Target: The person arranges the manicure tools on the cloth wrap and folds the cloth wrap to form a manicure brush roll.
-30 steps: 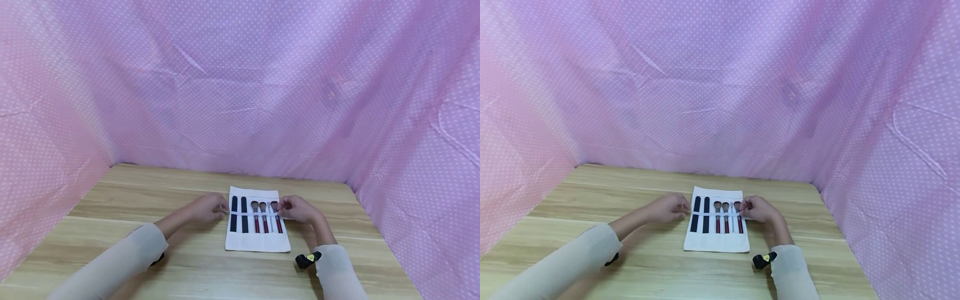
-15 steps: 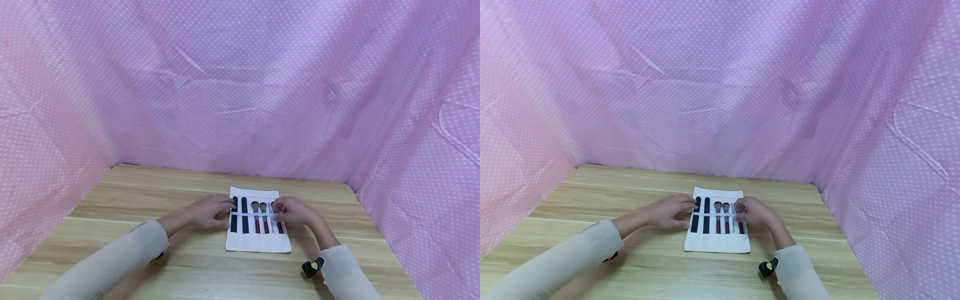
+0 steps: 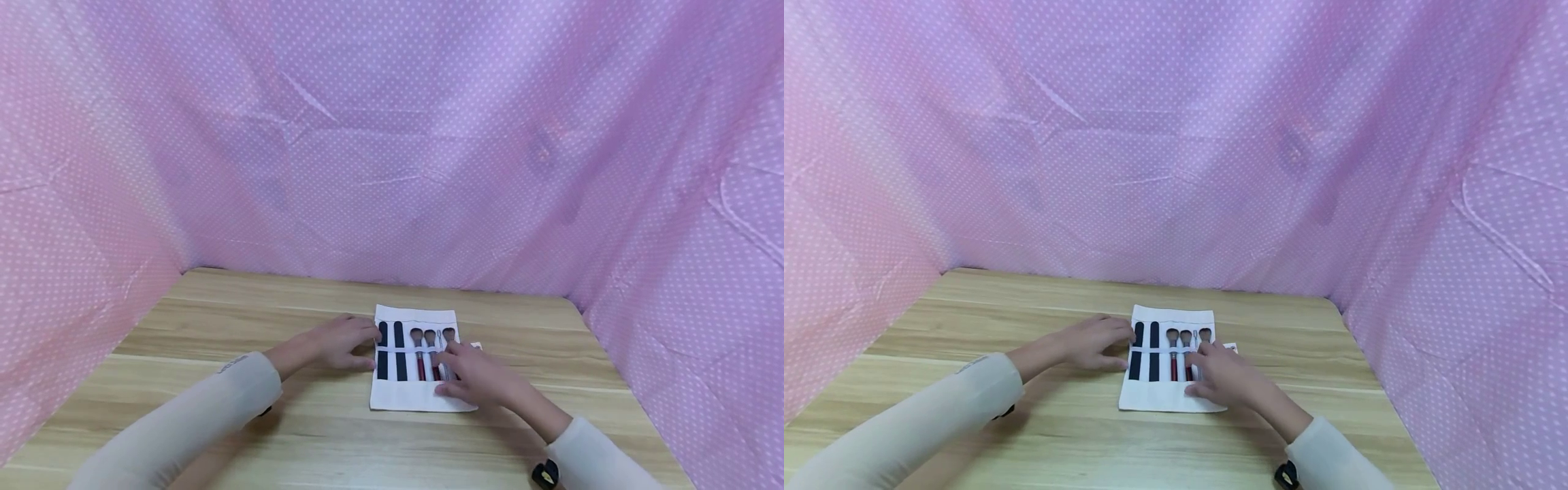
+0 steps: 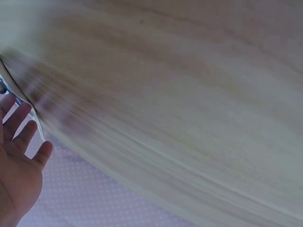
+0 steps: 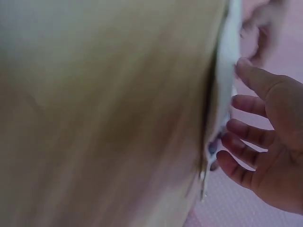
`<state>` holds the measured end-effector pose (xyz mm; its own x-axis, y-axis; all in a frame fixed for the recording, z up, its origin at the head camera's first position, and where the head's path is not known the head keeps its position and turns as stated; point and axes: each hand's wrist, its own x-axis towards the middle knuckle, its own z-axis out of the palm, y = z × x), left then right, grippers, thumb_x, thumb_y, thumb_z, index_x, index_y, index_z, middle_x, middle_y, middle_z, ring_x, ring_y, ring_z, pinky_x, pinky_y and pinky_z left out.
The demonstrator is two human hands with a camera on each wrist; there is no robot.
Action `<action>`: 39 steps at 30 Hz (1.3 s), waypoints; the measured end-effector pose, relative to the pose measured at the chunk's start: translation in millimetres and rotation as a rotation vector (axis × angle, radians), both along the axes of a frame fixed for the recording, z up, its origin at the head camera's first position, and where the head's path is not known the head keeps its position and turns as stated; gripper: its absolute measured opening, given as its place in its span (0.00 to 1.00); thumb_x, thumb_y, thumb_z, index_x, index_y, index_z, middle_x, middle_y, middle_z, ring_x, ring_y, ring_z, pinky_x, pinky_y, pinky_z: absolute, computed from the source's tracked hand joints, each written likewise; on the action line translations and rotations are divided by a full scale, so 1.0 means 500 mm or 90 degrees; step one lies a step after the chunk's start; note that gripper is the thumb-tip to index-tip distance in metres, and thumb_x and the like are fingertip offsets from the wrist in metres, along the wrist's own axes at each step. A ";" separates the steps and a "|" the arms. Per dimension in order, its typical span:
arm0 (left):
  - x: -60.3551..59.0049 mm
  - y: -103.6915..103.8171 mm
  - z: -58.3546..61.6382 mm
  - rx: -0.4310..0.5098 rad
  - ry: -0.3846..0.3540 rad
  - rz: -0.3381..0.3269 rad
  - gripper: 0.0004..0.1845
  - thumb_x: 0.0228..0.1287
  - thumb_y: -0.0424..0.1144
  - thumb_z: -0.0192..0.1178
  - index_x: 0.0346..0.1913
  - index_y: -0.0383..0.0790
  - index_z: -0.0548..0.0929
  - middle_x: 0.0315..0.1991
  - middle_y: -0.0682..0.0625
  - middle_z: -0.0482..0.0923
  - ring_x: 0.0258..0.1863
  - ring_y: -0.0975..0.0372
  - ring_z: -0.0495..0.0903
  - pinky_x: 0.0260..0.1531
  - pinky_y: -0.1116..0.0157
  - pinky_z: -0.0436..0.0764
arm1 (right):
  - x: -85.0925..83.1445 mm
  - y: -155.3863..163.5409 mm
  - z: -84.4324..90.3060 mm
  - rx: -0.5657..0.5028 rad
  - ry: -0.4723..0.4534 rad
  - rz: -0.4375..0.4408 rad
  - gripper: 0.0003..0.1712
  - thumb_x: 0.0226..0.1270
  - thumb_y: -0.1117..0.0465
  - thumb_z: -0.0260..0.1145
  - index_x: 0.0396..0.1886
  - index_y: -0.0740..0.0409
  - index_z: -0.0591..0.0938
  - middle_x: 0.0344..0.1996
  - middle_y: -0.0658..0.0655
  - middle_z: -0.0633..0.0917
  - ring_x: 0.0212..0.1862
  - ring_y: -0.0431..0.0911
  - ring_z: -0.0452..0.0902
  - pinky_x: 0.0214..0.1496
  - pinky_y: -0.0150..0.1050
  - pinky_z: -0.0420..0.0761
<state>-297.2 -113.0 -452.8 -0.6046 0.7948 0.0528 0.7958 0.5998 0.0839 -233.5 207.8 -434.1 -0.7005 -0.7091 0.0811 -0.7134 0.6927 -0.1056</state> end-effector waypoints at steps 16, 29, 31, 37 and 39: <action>0.058 0.027 0.004 -0.027 0.119 -0.078 0.25 0.57 0.73 0.48 0.35 0.55 0.74 0.29 0.64 0.68 0.30 0.65 0.66 0.35 0.63 0.67 | -0.024 0.024 -0.020 0.036 0.061 0.065 0.26 0.56 0.52 0.65 0.57 0.47 0.76 0.50 0.50 0.76 0.53 0.45 0.67 0.56 0.44 0.72; 0.057 0.020 0.010 0.066 0.063 -0.081 0.15 0.62 0.58 0.58 0.34 0.51 0.78 0.30 0.59 0.74 0.30 0.68 0.68 0.32 0.67 0.70 | -0.021 0.017 -0.017 0.009 0.137 0.065 0.22 0.61 0.47 0.64 0.54 0.47 0.79 0.47 0.51 0.78 0.46 0.46 0.70 0.49 0.45 0.73; 0.043 0.015 0.010 0.075 0.060 -0.084 0.15 0.63 0.55 0.58 0.40 0.48 0.80 0.37 0.56 0.75 0.35 0.66 0.71 0.38 0.65 0.73 | -0.006 0.009 -0.016 0.013 0.131 0.043 0.25 0.62 0.41 0.62 0.55 0.48 0.78 0.46 0.51 0.78 0.45 0.46 0.70 0.48 0.46 0.73; 0.012 0.007 0.002 0.034 0.053 -0.072 0.21 0.66 0.54 0.55 0.55 0.46 0.78 0.55 0.51 0.75 0.55 0.59 0.72 0.56 0.58 0.71 | 0.028 -0.012 -0.026 0.054 0.115 0.006 0.35 0.61 0.30 0.55 0.59 0.46 0.74 0.47 0.49 0.75 0.48 0.47 0.69 0.45 0.47 0.74; 0.009 0.007 -0.001 0.017 0.046 -0.071 0.23 0.67 0.55 0.54 0.57 0.46 0.77 0.57 0.50 0.74 0.58 0.59 0.71 0.58 0.58 0.70 | 0.034 -0.014 -0.032 0.062 0.114 -0.002 0.36 0.61 0.30 0.54 0.60 0.46 0.73 0.48 0.50 0.75 0.50 0.48 0.69 0.45 0.48 0.75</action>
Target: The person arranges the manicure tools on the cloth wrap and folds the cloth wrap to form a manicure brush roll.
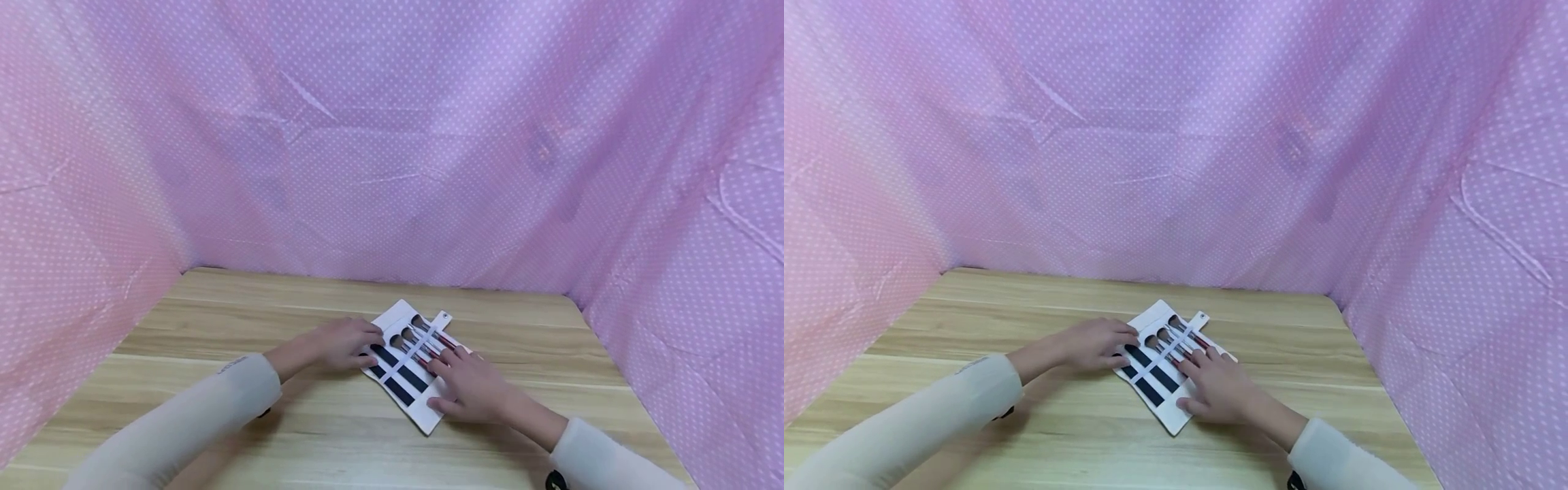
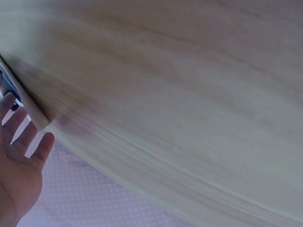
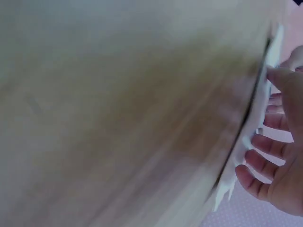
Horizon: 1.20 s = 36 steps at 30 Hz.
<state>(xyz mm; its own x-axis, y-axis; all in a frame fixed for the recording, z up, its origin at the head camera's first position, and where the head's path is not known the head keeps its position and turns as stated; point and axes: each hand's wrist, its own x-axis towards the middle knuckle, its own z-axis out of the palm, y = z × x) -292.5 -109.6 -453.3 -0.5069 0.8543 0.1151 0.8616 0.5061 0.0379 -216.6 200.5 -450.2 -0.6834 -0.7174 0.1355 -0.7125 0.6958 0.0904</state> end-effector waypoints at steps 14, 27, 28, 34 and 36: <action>0.060 0.000 0.003 -0.039 0.055 -0.026 0.26 0.64 0.66 0.49 0.52 0.53 0.79 0.41 0.55 0.74 0.37 0.64 0.72 0.38 0.62 0.74 | -0.032 0.034 -0.005 -0.022 -0.052 0.061 0.30 0.58 0.47 0.61 0.61 0.45 0.71 0.54 0.49 0.72 0.54 0.44 0.65 0.55 0.46 0.71; 0.125 0.005 -0.005 -0.029 0.005 0.044 0.31 0.62 0.72 0.41 0.54 0.57 0.78 0.41 0.56 0.72 0.36 0.65 0.69 0.40 0.62 0.73 | -0.052 0.045 -0.004 -0.001 -0.067 0.092 0.30 0.59 0.48 0.60 0.63 0.42 0.69 0.56 0.48 0.72 0.56 0.44 0.67 0.58 0.45 0.71; 0.126 0.005 -0.005 -0.031 0.001 0.047 0.31 0.62 0.72 0.41 0.54 0.57 0.78 0.42 0.56 0.72 0.37 0.65 0.69 0.41 0.61 0.73 | -0.051 0.044 -0.003 -0.001 -0.068 0.092 0.30 0.60 0.49 0.60 0.64 0.42 0.69 0.56 0.48 0.72 0.55 0.44 0.67 0.58 0.45 0.72; 0.131 0.005 -0.001 -0.038 0.003 0.052 0.31 0.62 0.71 0.42 0.55 0.57 0.77 0.42 0.56 0.72 0.38 0.64 0.69 0.41 0.62 0.73 | -0.039 0.043 0.000 -0.008 -0.070 0.095 0.26 0.66 0.44 0.57 0.62 0.42 0.72 0.55 0.46 0.73 0.54 0.43 0.68 0.55 0.45 0.74; 0.134 0.005 -0.001 -0.039 0.002 0.053 0.30 0.62 0.71 0.42 0.55 0.56 0.77 0.42 0.56 0.72 0.38 0.64 0.69 0.41 0.61 0.73 | -0.031 0.043 0.002 -0.010 -0.072 0.095 0.26 0.67 0.41 0.56 0.62 0.41 0.72 0.55 0.45 0.73 0.55 0.42 0.68 0.55 0.45 0.74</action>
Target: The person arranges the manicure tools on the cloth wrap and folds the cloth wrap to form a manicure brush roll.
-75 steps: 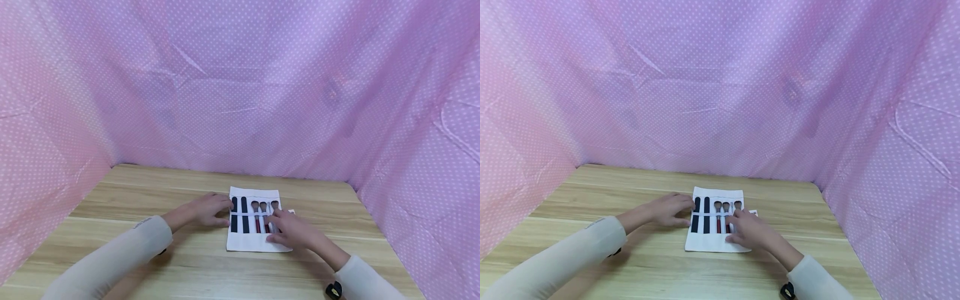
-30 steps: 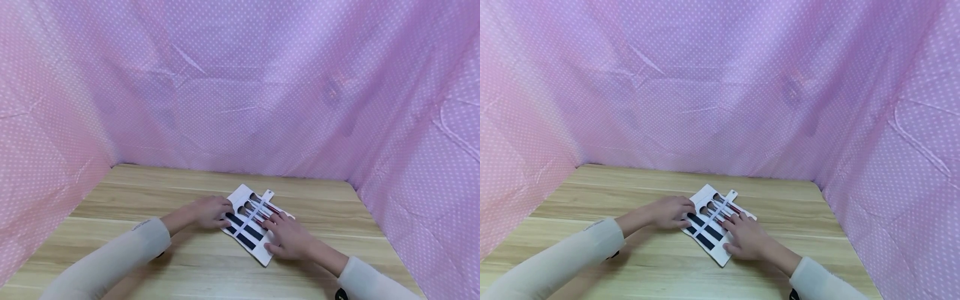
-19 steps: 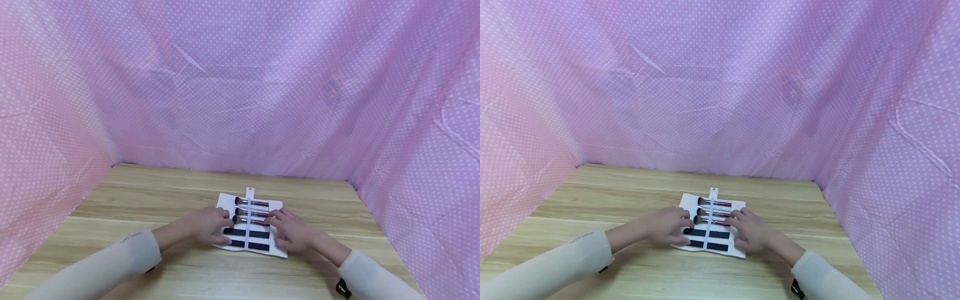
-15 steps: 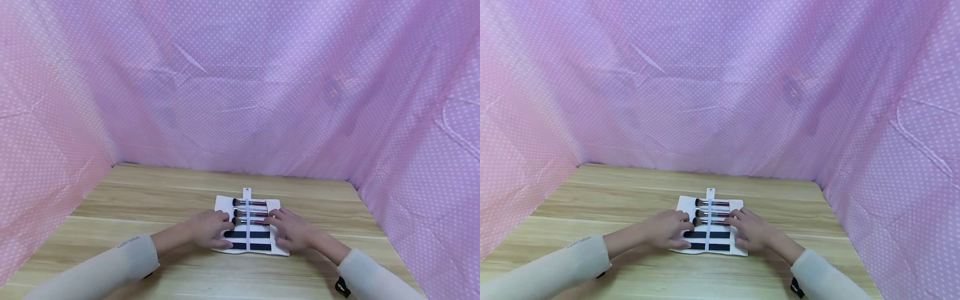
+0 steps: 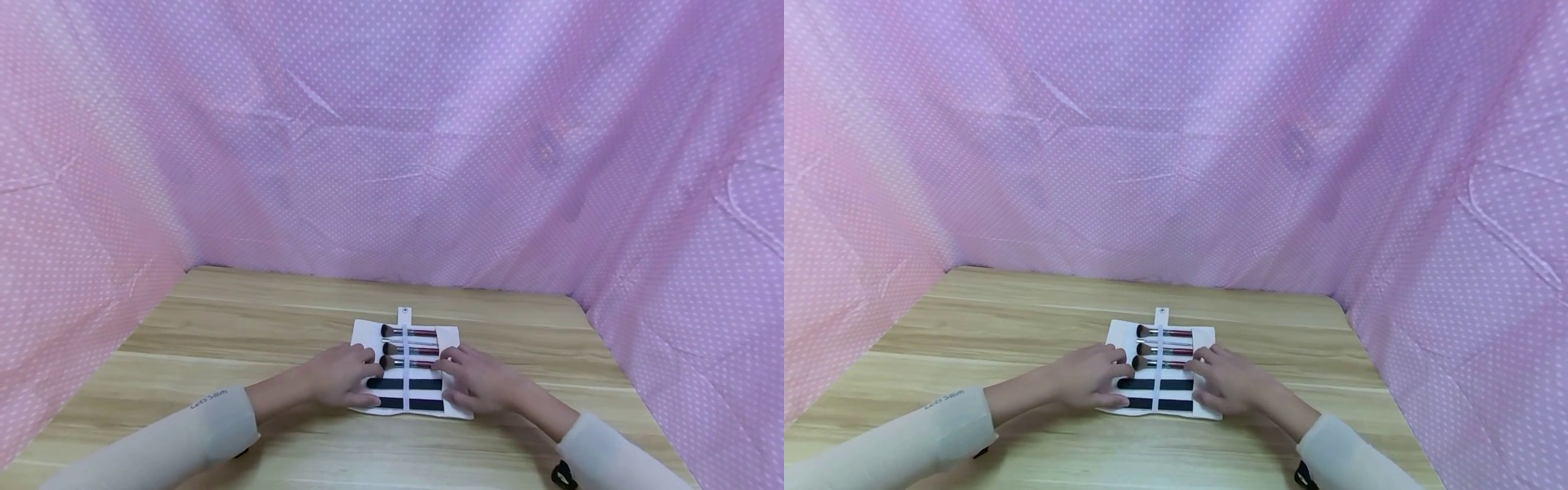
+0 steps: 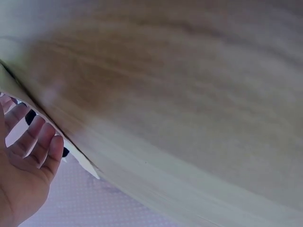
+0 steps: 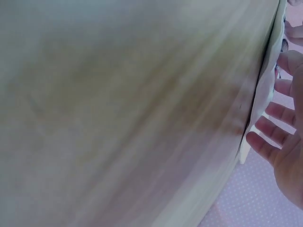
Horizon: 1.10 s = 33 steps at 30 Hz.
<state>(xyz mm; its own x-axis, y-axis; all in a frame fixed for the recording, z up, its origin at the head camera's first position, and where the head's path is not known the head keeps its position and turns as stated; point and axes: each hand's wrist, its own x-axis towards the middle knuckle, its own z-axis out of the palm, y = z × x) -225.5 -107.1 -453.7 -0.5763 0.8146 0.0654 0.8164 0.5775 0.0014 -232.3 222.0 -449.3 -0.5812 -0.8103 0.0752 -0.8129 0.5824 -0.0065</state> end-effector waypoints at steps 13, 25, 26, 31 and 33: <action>0.014 -0.016 0.001 0.001 -0.014 -0.004 0.30 0.62 0.69 0.46 0.56 0.55 0.77 0.44 0.56 0.73 0.39 0.64 0.69 0.41 0.62 0.73 | 0.053 -0.013 0.004 0.008 0.030 0.038 0.36 0.61 0.29 0.54 0.60 0.46 0.74 0.53 0.46 0.74 0.52 0.41 0.68 0.53 0.43 0.75; 0.029 -0.055 0.010 0.024 -0.101 -0.021 0.39 0.55 0.73 0.51 0.61 0.49 0.72 0.53 0.58 0.72 0.49 0.67 0.69 0.51 0.63 0.74 | 0.069 -0.015 -0.001 -0.019 0.043 0.073 0.33 0.63 0.39 0.60 0.60 0.55 0.74 0.49 0.48 0.75 0.52 0.41 0.69 0.56 0.40 0.73; 0.028 -0.058 0.011 0.022 -0.105 -0.027 0.38 0.56 0.72 0.52 0.61 0.49 0.72 0.54 0.58 0.71 0.50 0.67 0.69 0.52 0.63 0.74 | 0.068 -0.015 0.000 -0.019 0.045 0.075 0.31 0.63 0.42 0.61 0.60 0.55 0.74 0.49 0.49 0.75 0.52 0.41 0.69 0.56 0.40 0.73; 0.027 -0.069 0.011 0.048 -0.093 -0.062 0.28 0.60 0.52 0.60 0.61 0.44 0.73 0.53 0.57 0.72 0.49 0.67 0.69 0.51 0.66 0.74 | 0.067 -0.018 -0.001 -0.019 0.054 0.073 0.31 0.53 0.56 0.65 0.59 0.56 0.74 0.48 0.50 0.77 0.51 0.42 0.71 0.55 0.39 0.74; 0.027 -0.072 0.010 0.075 -0.105 -0.063 0.23 0.62 0.47 0.59 0.59 0.45 0.75 0.51 0.57 0.73 0.48 0.67 0.70 0.49 0.67 0.74 | 0.067 -0.019 -0.002 -0.030 0.050 0.065 0.29 0.53 0.58 0.65 0.58 0.55 0.76 0.47 0.49 0.77 0.51 0.41 0.72 0.55 0.39 0.75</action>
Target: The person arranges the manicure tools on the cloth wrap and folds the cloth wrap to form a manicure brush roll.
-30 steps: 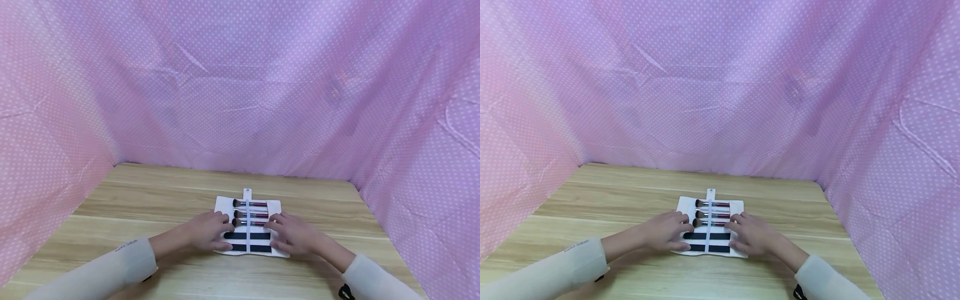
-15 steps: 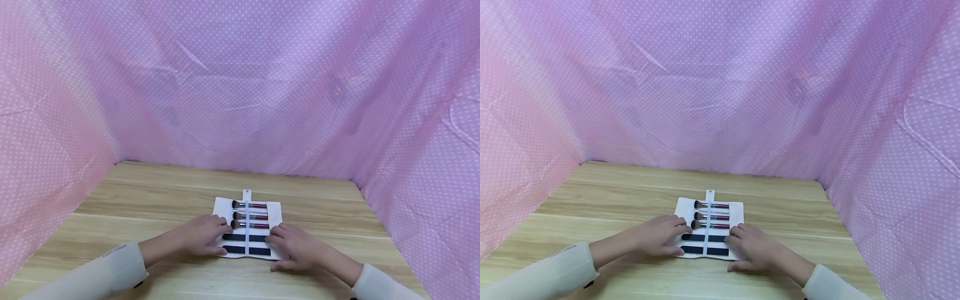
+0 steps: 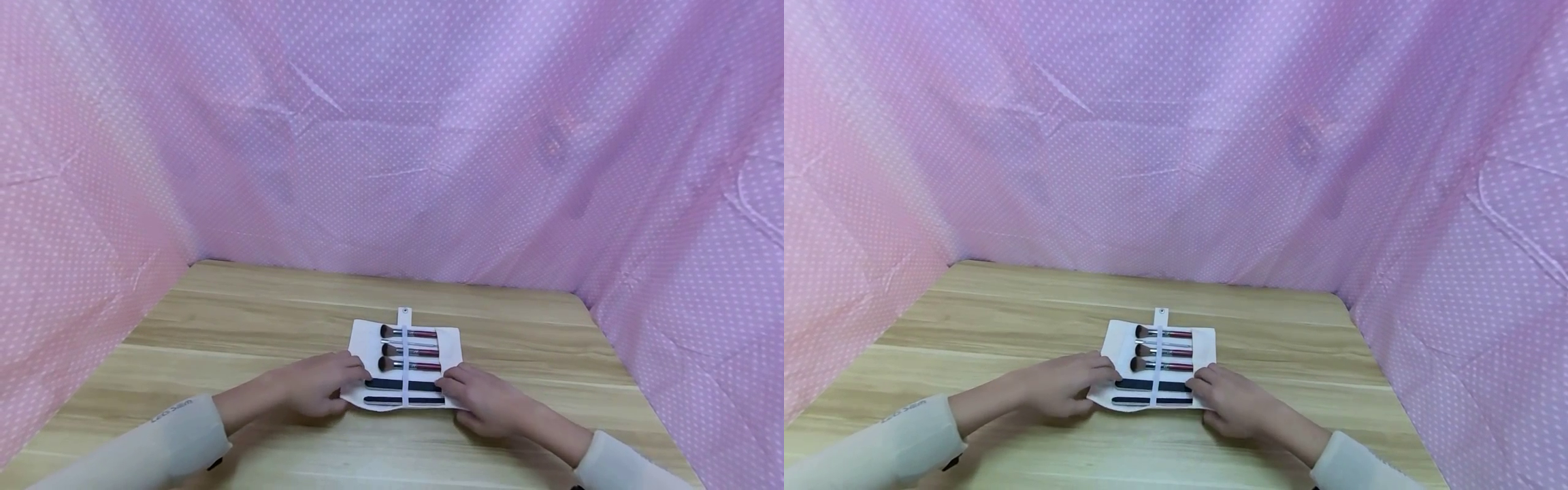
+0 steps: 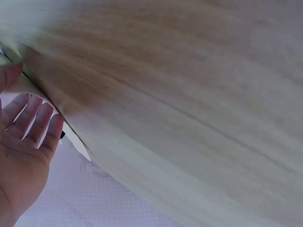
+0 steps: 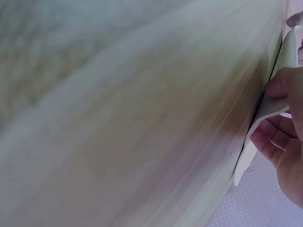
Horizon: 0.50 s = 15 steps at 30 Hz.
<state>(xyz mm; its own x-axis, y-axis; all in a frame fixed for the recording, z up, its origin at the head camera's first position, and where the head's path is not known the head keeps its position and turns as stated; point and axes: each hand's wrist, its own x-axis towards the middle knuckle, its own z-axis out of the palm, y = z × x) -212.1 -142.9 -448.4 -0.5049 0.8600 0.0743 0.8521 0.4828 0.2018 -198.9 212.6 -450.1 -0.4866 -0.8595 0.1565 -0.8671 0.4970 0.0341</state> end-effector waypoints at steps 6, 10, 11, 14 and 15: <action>-0.010 -0.006 -0.001 0.100 -0.175 0.098 0.12 0.70 0.48 0.53 0.52 0.53 0.80 0.44 0.63 0.76 0.42 0.70 0.73 0.45 0.67 0.75 | -0.006 0.002 0.000 -0.081 -0.077 -0.046 0.15 0.65 0.60 0.62 0.52 0.53 0.79 0.45 0.45 0.80 0.48 0.38 0.75 0.51 0.38 0.77; -0.022 -0.008 0.001 0.171 -0.281 0.170 0.07 0.69 0.46 0.56 0.46 0.54 0.81 0.36 0.62 0.78 0.34 0.68 0.74 0.36 0.67 0.76 | -0.019 0.005 0.002 -0.149 -0.186 -0.115 0.12 0.69 0.56 0.61 0.50 0.49 0.79 0.40 0.40 0.81 0.42 0.35 0.75 0.45 0.36 0.78; -0.026 -0.007 0.002 0.187 -0.299 0.186 0.05 0.68 0.45 0.57 0.43 0.54 0.81 0.33 0.61 0.78 0.32 0.67 0.74 0.34 0.68 0.76 | -0.023 0.006 0.003 -0.170 -0.218 -0.134 0.11 0.69 0.55 0.61 0.50 0.48 0.79 0.39 0.40 0.81 0.40 0.35 0.75 0.43 0.35 0.78; -0.035 -0.002 0.003 0.221 -0.325 0.229 0.02 0.67 0.43 0.58 0.37 0.51 0.80 0.29 0.59 0.77 0.29 0.66 0.73 0.30 0.67 0.74 | -0.036 0.009 0.004 -0.236 -0.312 -0.191 0.10 0.68 0.54 0.62 0.48 0.45 0.79 0.36 0.40 0.80 0.35 0.36 0.74 0.37 0.33 0.77; -0.037 0.000 0.003 0.232 -0.331 0.244 0.02 0.67 0.43 0.59 0.37 0.50 0.79 0.28 0.58 0.76 0.29 0.65 0.73 0.30 0.67 0.74 | -0.042 0.010 0.003 -0.257 -0.331 -0.203 0.10 0.68 0.54 0.62 0.47 0.46 0.79 0.35 0.41 0.80 0.34 0.36 0.74 0.35 0.33 0.77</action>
<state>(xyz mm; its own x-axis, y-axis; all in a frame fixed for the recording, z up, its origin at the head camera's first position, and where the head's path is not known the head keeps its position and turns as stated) -230.8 -143.1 -447.0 -0.8128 0.5824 -0.0084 0.3883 0.5526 0.7375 -219.7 217.7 -448.5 -0.8012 -0.5879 0.1116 -0.5321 0.6146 -0.5823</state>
